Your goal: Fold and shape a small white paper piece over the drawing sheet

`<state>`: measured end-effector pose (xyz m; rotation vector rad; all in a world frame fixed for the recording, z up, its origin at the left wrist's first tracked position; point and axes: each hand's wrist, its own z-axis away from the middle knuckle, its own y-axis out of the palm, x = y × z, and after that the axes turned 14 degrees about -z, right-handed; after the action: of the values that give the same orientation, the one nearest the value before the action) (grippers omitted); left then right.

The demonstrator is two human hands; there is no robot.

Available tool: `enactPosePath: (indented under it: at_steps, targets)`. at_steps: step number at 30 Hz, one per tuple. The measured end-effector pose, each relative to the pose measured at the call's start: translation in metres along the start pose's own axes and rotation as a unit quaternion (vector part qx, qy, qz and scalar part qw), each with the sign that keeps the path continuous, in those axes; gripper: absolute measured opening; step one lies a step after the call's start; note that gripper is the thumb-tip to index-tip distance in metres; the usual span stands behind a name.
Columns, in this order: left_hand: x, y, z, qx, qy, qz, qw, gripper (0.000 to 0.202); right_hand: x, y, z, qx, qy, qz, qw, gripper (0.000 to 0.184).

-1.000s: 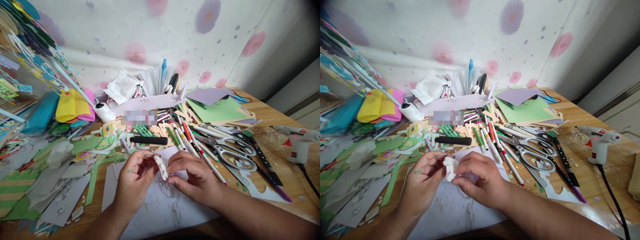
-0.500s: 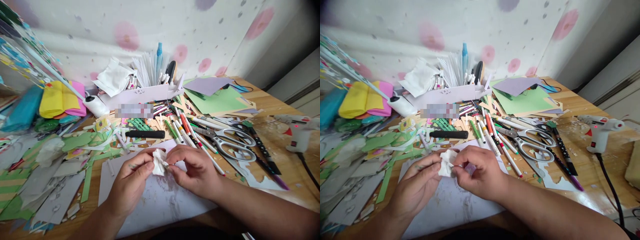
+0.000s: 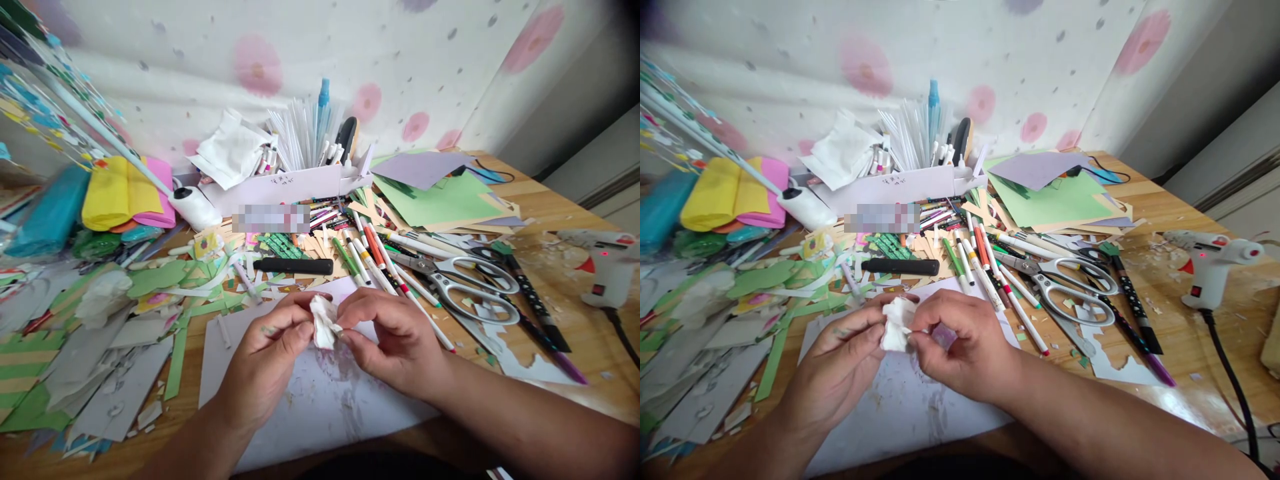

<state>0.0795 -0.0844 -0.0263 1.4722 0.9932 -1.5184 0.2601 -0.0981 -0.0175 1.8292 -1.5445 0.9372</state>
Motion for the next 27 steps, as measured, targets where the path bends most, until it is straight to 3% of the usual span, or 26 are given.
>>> enactPosePath:
  at_steps: [17,21,24,27]
  targets:
    - [0.0017,-0.0032,0.0010,0.006,0.008,-0.059,0.998,0.011,-0.0017,-0.0004,0.0006,0.039,-0.015,0.033,0.999,0.012]
    - [0.0025,-0.0016,0.0016,-0.006,0.023,-0.081,0.996,0.010,-0.0028,-0.0006,0.0020,0.043,-0.021,0.051,0.998,0.019]
    - [0.0012,0.0011,0.0015,-0.020,0.029,-0.091,0.995,0.011,-0.0030,-0.0018,0.0024,0.079,-0.036,0.062,0.994,0.029]
    - [-0.0005,0.0030,0.0013,-0.031,0.041,-0.106,0.993,0.012,-0.0021,-0.0028,0.0016,0.115,-0.039,0.063,0.991,0.028]
